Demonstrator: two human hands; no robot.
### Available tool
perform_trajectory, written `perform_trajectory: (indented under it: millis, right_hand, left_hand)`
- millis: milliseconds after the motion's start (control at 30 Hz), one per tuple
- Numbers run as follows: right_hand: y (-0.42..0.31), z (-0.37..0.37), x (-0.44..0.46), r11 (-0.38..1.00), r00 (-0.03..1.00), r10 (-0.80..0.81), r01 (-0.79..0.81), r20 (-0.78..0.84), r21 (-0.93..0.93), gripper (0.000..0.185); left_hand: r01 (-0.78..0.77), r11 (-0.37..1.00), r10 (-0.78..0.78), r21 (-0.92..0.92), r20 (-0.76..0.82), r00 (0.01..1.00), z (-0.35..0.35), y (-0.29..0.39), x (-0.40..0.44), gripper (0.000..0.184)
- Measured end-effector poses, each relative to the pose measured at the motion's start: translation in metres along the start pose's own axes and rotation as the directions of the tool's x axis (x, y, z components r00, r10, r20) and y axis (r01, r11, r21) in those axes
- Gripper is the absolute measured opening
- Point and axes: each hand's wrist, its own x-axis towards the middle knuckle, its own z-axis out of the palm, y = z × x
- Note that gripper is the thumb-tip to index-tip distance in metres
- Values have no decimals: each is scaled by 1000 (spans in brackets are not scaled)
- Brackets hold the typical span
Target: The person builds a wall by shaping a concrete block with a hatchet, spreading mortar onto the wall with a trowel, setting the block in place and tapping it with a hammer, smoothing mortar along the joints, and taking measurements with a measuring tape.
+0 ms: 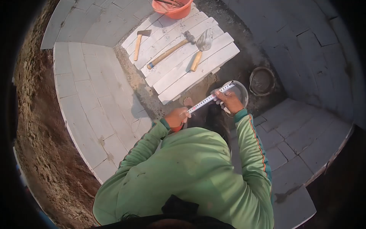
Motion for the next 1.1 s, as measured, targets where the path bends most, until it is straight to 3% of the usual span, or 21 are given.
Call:
perform_trajectory:
  millis: [67, 133, 233, 267, 333, 433, 533, 667, 733, 800, 833, 867, 900, 967, 1067, 1100]
  right_hand:
    - [11, 34, 20, 970, 983, 88, -48, 160, -240, 42]
    - [51, 53, 52, 945, 981, 155, -113, 117, -307, 44]
    - [106, 54, 103, 807, 992, -101, 33, -82, -590, 47]
    - [112, 54, 120, 833, 970, -134, 0, -201, -553, 49]
    - [111, 54, 160, 885, 885, -191, -32, -424, -465, 53]
    - [94, 53, 224, 899, 759, -228, -77, -610, -432, 58]
    - [102, 41, 301, 976, 760, -188, 74, -622, -204, 62]
    - [68, 6, 336, 960, 711, -237, 66, -662, -273, 51]
    - [33, -19, 318, 930, 639, -336, 111, -692, -349, 42]
    - [9, -62, 305, 792, 471, -515, -59, -716, -608, 45]
    - [6, -99, 308, 731, 497, -562, -77, -662, -678, 47]
    - [-12, -111, 299, 666, 435, -601, -192, -670, -721, 43]
    - [-1, -154, 310, 523, 472, -721, -109, -507, -845, 45]
    - [-4, -179, 322, 638, 528, -615, -102, -585, -763, 47]
    - [-28, -183, 330, 732, 639, -500, -49, -585, -680, 50]
    - [-31, -181, 332, 763, 661, -473, -24, -583, -646, 51]
  left_hand:
    - [22, 992, -34, -128, -93, 995, -9, -48, -5, 26]
    - [-8, 964, -47, -265, -199, 979, -24, -105, -9, 26]
    - [10, 821, -212, -570, -288, 934, -48, -152, -46, 25]
    - [7, 776, -257, -630, -306, 917, -55, -169, -59, 24]
    - [7, 899, -213, -438, -424, 880, -65, -213, -79, 21]
    - [107, 804, -418, -584, -428, 801, -60, -231, -106, 22]
    - [120, 805, -449, -581, -463, 764, -42, -236, -118, 22]
    - [46, 726, -512, -686, -495, 702, -19, -208, -102, 23]
    - [-4, 695, -551, -719, -537, 639, -22, -175, -77, 23]
    - [-92, 682, -557, -725, -597, 577, -24, -187, -42, 22]
    - [-149, 675, -555, -722, -631, 542, -24, -204, -21, 23]
    - [-174, 635, -600, -752, -622, 503, -31, -206, -2, 23]
    - [-200, 594, -642, -779, -609, 466, -36, -207, 18, 24]
    - [-408, 510, -685, -757, -645, 339, -47, -199, 56, 22]
    - [-421, 432, -714, -798, -587, 381, -69, -193, 70, 20]
    - [-343, 515, -708, -786, -615, 347, -77, -202, 75, 21]
